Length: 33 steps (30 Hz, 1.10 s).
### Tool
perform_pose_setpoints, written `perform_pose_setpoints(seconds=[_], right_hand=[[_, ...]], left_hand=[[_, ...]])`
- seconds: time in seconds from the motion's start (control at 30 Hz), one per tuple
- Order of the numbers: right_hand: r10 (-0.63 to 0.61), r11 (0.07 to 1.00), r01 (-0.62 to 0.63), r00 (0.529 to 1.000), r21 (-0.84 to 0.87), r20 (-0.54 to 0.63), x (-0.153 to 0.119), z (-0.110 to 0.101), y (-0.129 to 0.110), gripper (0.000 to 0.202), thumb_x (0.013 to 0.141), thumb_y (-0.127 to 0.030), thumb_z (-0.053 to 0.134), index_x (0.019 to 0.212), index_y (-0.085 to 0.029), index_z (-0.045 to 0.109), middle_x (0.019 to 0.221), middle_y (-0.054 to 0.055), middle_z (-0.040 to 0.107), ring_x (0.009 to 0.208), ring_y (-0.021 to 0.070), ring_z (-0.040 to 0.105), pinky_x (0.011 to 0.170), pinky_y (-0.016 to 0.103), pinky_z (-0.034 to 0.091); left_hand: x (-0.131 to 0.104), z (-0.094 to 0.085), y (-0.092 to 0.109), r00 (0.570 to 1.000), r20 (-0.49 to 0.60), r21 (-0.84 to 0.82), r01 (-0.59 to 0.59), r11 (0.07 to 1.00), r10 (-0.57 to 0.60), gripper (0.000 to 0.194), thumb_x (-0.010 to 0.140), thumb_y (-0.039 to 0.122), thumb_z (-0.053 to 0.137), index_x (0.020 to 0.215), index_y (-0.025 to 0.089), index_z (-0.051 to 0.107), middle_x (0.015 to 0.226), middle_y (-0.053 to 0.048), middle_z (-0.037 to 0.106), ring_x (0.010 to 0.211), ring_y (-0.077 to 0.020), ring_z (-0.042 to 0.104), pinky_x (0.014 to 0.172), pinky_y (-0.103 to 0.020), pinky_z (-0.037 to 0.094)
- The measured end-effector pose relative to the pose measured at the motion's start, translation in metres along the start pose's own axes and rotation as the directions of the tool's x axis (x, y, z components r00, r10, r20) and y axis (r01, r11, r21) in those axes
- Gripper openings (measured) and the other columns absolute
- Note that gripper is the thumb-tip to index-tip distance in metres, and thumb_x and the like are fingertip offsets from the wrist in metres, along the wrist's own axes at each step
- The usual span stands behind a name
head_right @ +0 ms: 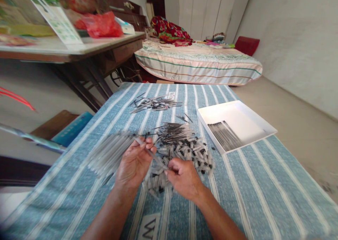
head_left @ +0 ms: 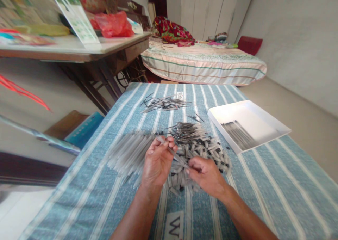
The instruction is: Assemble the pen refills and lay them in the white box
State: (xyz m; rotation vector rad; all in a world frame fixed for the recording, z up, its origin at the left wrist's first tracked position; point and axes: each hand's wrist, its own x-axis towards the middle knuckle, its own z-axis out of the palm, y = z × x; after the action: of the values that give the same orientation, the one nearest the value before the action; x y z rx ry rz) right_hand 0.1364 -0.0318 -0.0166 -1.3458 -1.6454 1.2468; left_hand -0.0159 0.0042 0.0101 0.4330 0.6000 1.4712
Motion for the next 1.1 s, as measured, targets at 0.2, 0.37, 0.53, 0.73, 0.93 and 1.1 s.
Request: perform_pose_setpoints(seconds=[0.2,0.37,0.53,0.73,0.93,1.1], right_hand=[[-0.008,0.997,0.008,1.000,0.073,-0.006,0.000,0.001,-0.001,0.010,0.072,-0.019,0.052,0.063,-0.018,0.047,0.046,-0.008,0.040,0.042,0.0057,0.034,0.041,0.017,0.025],[-0.011,0.992,0.017,0.999,0.123,-0.053,0.000,0.004,0.000,0.008,0.073,-0.023,0.053,0.068,-0.018,0.049,0.051,-0.005,0.051,0.046,0.0079,0.046,0.046,0.018,0.036],[-0.027,0.984,0.045,0.994,0.170,-0.103,0.000,0.006,0.008,0.014,0.076,-0.030,0.054,0.070,-0.018,0.048,0.056,-0.003,0.057,0.050,0.0099,0.053,0.049,0.020,0.041],[-0.047,0.967,0.082,0.988,0.240,-0.148,0.001,0.005,0.014,0.016,0.080,-0.034,0.052,0.074,-0.018,0.051,0.059,-0.001,0.061,0.051,0.0108,0.057,0.051,0.021,0.045],[-0.063,0.968,0.108,0.978,0.226,-0.197,0.000,0.007,0.019,0.017,0.079,-0.034,0.052,0.076,-0.018,0.053,0.056,-0.002,0.060,0.049,0.0104,0.055,0.048,0.021,0.045],[-0.083,0.980,0.120,0.973,0.161,-0.217,0.000,0.010,0.025,0.014,0.079,-0.031,0.051,0.074,-0.018,0.053,0.056,-0.002,0.058,0.048,0.0097,0.052,0.047,0.020,0.041]], left_hand=[[0.000,-0.001,-0.001,1.000,0.001,0.026,-0.003,1.000,0.003,0.014,0.065,0.006,0.063,0.073,0.016,0.055,0.080,0.000,0.059,0.063,-0.0062,0.053,0.063,-0.022,0.046],[0.000,0.002,-0.003,1.000,-0.015,0.056,0.010,0.998,-0.009,0.013,0.065,0.007,0.064,0.071,0.016,0.056,0.077,0.001,0.061,0.061,-0.0064,0.054,0.063,-0.022,0.046],[0.001,-0.002,-0.002,0.994,-0.079,0.188,0.085,0.979,-0.071,0.012,0.064,0.011,0.067,0.068,0.015,0.056,0.072,-0.002,0.067,0.063,-0.0115,0.060,0.064,-0.026,0.048],[0.005,-0.012,-0.001,0.987,-0.151,0.378,0.110,0.919,-0.056,0.010,0.062,0.016,0.069,0.065,0.014,0.059,0.059,0.001,0.063,0.049,-0.0080,0.053,0.049,-0.019,0.041],[0.006,-0.015,-0.003,0.992,-0.114,0.574,0.105,0.812,-0.048,0.019,0.066,0.026,0.066,0.055,0.013,0.057,0.043,0.002,0.054,0.036,-0.0052,0.040,0.039,-0.018,0.031],[0.006,-0.015,-0.010,0.993,-0.113,0.543,0.093,0.834,-0.037,0.014,0.065,0.025,0.065,0.060,0.014,0.057,0.042,0.003,0.054,0.034,-0.0058,0.041,0.038,-0.018,0.031]])
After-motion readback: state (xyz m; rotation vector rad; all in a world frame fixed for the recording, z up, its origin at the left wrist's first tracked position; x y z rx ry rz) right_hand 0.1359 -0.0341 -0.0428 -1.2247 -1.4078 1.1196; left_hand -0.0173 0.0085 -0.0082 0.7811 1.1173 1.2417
